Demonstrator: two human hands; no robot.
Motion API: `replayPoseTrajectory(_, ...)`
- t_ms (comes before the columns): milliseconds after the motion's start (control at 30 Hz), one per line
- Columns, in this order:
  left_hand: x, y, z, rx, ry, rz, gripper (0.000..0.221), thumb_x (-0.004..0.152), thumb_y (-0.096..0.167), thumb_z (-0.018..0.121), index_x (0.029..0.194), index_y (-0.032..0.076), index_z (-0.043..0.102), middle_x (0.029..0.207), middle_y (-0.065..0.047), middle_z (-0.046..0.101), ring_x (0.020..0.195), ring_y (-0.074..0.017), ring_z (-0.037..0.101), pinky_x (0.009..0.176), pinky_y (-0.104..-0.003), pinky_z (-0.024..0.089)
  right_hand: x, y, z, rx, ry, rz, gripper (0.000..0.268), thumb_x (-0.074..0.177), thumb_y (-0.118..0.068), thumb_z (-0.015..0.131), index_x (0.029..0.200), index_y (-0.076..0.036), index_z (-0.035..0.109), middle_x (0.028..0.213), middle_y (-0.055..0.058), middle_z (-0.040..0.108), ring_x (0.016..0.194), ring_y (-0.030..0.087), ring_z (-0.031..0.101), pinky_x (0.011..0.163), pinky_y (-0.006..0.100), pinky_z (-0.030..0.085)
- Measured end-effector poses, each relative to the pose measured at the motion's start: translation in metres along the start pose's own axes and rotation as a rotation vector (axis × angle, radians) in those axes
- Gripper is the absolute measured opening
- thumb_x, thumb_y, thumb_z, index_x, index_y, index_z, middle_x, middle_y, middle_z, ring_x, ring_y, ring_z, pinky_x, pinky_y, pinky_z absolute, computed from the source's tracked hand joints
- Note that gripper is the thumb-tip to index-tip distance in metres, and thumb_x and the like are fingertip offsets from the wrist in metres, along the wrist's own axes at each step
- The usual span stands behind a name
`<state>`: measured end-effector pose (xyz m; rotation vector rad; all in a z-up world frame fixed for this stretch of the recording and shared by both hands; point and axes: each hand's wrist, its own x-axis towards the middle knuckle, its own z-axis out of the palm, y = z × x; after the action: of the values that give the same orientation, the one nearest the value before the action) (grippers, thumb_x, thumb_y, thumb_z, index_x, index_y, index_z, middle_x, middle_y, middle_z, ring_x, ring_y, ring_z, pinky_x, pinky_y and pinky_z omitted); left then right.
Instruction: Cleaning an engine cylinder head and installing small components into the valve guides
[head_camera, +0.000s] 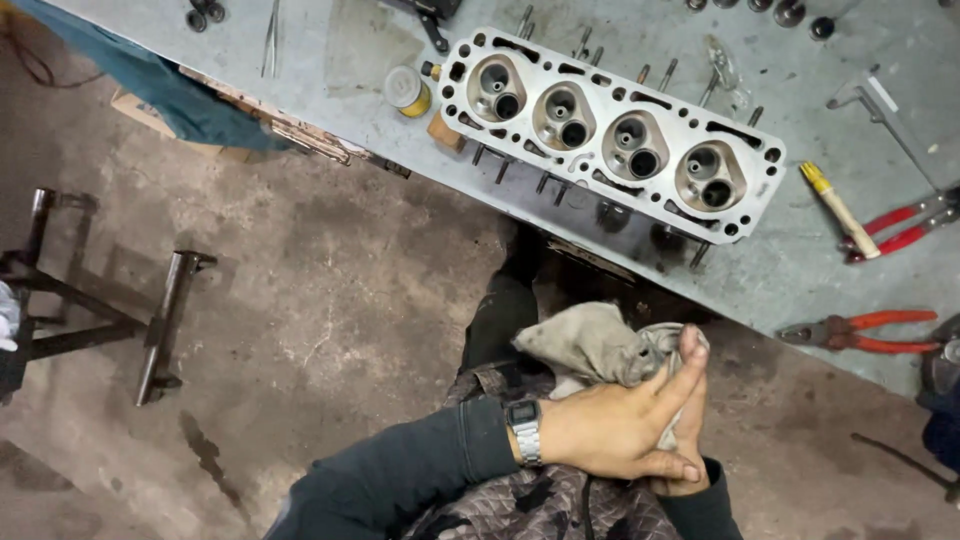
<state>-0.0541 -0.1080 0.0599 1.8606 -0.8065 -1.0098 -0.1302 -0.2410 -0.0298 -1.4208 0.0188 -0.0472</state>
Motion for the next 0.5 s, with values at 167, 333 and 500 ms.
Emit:
replayPoseTrajectory(167, -0.016, -0.009, -0.020, 0.214, 0.081, 0.052, 0.088, 0.093, 0.038, 0.055, 0.161, 0.006, 0.010, 0.111, -0.021, 0.062, 0.078, -0.0395, 0.066, 0.054, -0.051, 0.051, 0.050, 0.001, 0.012, -0.285, 0.542, 0.663, 0.024, 0.106, -0.041, 0.047, 0.105, -0.017, 0.052, 0.108, -0.001, 0.053, 0.100, 0.012, 0.049, 0.085, 0.032, 0.039)
replayPoseTrajectory(333, -0.046, -0.039, -0.077, 0.251, 0.255, 0.139, 0.047, 0.101, 0.045, 0.043, 0.140, 0.023, 0.056, 0.065, -0.002, 0.064, 0.048, -0.0164, 0.061, 0.046, -0.031, 0.053, 0.066, -0.002, -0.021, -0.376, 0.533, 0.293, 0.035, 0.112, -0.040, 0.045, 0.088, -0.020, 0.059, 0.081, -0.002, 0.062, 0.068, 0.014, 0.058, 0.060, 0.029, 0.048)
replayPoseTrajectory(500, -0.088, -0.117, -0.169, 0.259, 0.898, -0.138, 0.014, 0.096, 0.022, 0.065, 0.102, 0.014, 0.073, 0.076, -0.001, 0.075, 0.052, -0.0128, 0.061, 0.055, -0.031, 0.050, 0.117, -0.061, -0.034, -0.799, 0.686, 0.931, 0.080, 0.101, -0.065, 0.033, 0.138, 0.003, 0.053, 0.135, 0.032, 0.048, 0.129, 0.043, 0.043, 0.102, 0.050, 0.029)
